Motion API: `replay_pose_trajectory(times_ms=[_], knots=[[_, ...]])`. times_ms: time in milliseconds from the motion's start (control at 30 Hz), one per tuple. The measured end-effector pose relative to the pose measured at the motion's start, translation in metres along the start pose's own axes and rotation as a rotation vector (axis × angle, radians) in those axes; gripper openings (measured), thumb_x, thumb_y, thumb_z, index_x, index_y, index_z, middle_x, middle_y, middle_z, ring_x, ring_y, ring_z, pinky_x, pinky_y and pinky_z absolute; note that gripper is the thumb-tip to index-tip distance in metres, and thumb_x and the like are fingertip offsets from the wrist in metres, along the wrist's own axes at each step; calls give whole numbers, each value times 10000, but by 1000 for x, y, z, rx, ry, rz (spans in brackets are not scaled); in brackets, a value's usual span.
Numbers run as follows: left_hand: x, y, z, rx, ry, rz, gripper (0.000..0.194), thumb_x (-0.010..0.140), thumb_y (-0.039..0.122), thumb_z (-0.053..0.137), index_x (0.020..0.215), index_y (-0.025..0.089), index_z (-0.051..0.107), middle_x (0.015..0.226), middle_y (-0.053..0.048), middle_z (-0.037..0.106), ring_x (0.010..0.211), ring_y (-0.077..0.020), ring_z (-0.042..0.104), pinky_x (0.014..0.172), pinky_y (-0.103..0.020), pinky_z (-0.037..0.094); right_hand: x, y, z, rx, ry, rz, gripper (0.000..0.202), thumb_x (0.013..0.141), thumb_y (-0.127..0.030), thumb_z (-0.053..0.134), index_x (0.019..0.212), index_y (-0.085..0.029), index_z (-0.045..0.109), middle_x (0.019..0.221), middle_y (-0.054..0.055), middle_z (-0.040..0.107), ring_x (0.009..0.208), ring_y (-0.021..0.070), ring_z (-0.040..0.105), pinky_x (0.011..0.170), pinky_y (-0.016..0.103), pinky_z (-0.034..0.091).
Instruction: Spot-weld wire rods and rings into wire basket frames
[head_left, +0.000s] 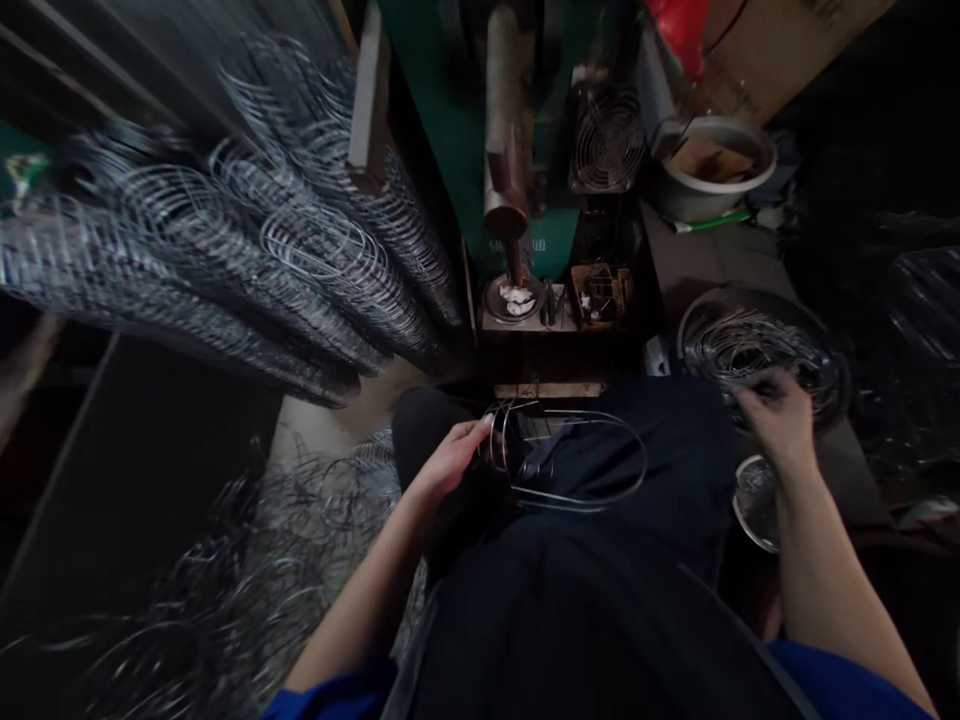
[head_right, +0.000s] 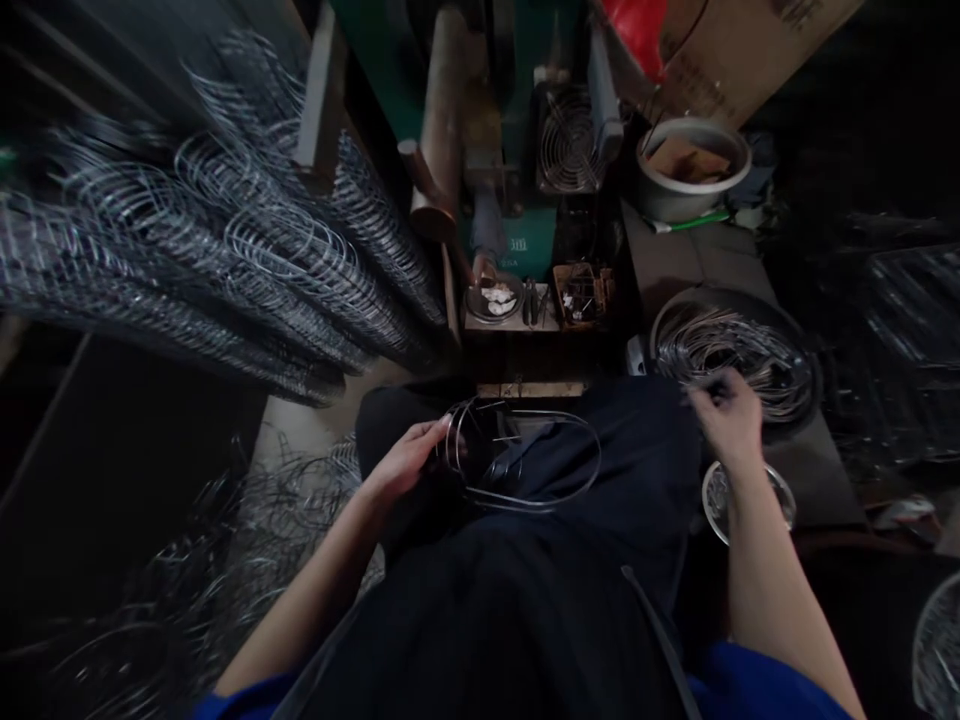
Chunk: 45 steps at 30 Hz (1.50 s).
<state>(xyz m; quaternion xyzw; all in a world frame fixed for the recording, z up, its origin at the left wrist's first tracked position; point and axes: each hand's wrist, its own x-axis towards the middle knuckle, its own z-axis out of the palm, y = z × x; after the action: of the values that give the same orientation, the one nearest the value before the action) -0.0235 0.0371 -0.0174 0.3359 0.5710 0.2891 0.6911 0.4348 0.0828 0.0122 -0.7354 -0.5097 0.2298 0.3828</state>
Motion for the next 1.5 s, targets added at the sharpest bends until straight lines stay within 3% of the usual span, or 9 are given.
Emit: replay_pose_trajectory(times_ms=[133,267,367,467,600,800,1167,1367,1500], knots=[[1,-12,-5,56,-6,29,645,857,735,483,684,152,697,635,-76,674,610,-187,623,621,-281,495,-24,-53,36,77,-236,-325,37,773,-197,600,807,-209,609,748,28,628,712,172,593,701,309,451],[-10,-45,16,-106,-233,63,770,841,836,293,834,172,682,784,-105,702,782,-237,670,811,-388,527,-39,-79,51,43,-425,-475,182,838,-178,517,825,-211,695,814,25,651,786,176,614,777,314,477],[-22,-76,35,-88,-324,142,636,747,725,659,1082,184,659,1001,-114,698,992,-254,646,940,-399,481,-42,-86,51,36,-452,-447,181,882,-237,576,979,-214,727,924,42,706,864,197,657,831,330,510],[-26,-92,43,33,-194,172,644,732,486,808,1257,192,579,1078,-94,665,1044,-230,612,965,-371,454,-44,-88,50,20,-459,-432,224,910,-293,606,1083,-215,723,1028,56,732,954,218,680,900,353,520],[-13,-75,38,-14,0,174,566,827,461,719,1283,172,551,927,-46,655,855,-171,623,815,-297,489,-51,-91,61,23,-488,-479,246,946,-320,587,1135,-226,715,1082,59,735,1005,223,685,923,364,532],[8,-45,40,-256,228,282,416,845,495,680,1069,157,587,667,35,551,545,-93,504,538,-213,429,-64,-98,93,-21,-556,-671,221,977,-251,539,1120,-239,707,1089,59,732,1086,229,649,955,403,519],[23,-10,42,-302,402,397,416,770,488,755,972,187,551,603,79,480,470,-70,427,444,-184,360,-34,-115,146,-100,-479,-814,235,958,-169,518,1083,-239,704,1042,50,746,1188,259,598,988,458,448],[39,-1,32,-351,458,462,347,817,463,728,941,195,545,629,71,474,500,-69,427,453,-175,356,-22,-131,169,-389,-386,-937,380,930,-117,538,1275,-243,634,1185,64,719,1091,290,557,850,432,401],[47,9,25,-393,473,494,334,820,455,731,916,195,546,626,71,461,508,-69,416,459,-171,351,-9,-144,180,-403,-392,-1020,451,917,-65,500,1319,-239,608,1217,54,709,1074,278,561,818,402,423]])
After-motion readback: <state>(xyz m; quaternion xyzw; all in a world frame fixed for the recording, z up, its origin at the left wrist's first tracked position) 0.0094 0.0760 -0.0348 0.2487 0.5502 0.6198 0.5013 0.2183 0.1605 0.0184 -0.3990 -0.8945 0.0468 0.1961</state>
